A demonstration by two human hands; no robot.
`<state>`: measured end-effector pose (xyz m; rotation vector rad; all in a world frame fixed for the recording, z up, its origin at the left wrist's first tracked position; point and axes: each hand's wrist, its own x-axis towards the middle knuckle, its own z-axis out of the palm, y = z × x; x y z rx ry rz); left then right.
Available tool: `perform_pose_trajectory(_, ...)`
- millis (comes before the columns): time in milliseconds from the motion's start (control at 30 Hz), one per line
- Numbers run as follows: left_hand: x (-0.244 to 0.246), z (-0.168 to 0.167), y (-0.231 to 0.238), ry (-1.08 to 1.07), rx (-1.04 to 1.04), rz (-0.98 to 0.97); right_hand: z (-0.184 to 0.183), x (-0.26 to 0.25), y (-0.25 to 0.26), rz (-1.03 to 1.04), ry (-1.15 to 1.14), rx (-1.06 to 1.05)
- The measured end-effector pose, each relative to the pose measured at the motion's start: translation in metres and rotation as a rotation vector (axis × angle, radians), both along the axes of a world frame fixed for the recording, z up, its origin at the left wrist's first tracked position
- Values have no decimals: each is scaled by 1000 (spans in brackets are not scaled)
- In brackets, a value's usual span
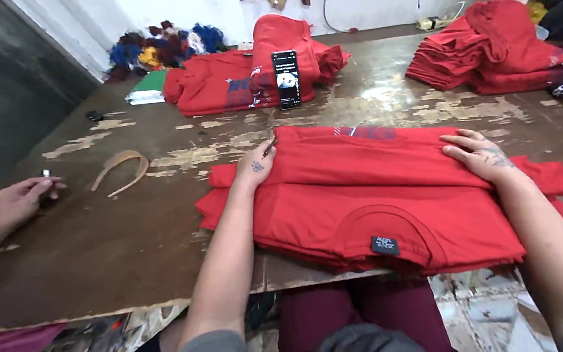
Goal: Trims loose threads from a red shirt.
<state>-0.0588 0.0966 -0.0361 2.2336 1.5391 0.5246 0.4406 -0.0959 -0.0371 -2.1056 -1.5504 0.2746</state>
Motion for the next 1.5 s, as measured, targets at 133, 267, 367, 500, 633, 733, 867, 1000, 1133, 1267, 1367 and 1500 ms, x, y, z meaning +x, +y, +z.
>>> perform_pose_trajectory(133,3,0,-10,36,11,47,0,-3,-18,-108,-25,-5)
perform_pose_trajectory(267,-2,3,-42,69,22,85,2,-10,-36,-100,-55,-12)
perform_pose_trajectory(367,3,6,-51,66,37,120,-4,-6,-40,-99,-29,29)
perform_pose_trajectory(500,23,10,-41,87,32,200,-6,13,-18,-97,46,50)
perform_pose_trajectory(633,28,6,-26,62,24,178,-5,19,-9,-115,81,78)
perform_pose_trajectory(733,19,1,-22,-2,45,127,1,1,-34,-93,-159,198)
perform_pose_trajectory(867,15,-1,-23,17,32,130,-2,-92,-120,233,-413,376)
perform_pose_trajectory(1000,20,8,-42,64,317,96,-44,-143,-190,370,-221,441)
perform_pose_trajectory(1133,57,52,-129,-99,459,-201,-31,-92,-211,202,-86,571)
perform_pose_trajectory(1267,101,51,-213,-125,245,-596,-27,-60,-176,-72,-147,436)
perform_pose_trajectory(1367,101,31,-217,-70,144,-657,-37,-66,-169,-125,-91,405)
perform_pose_trajectory(1500,90,31,-225,-50,109,-679,-38,-65,-183,-137,-87,368)
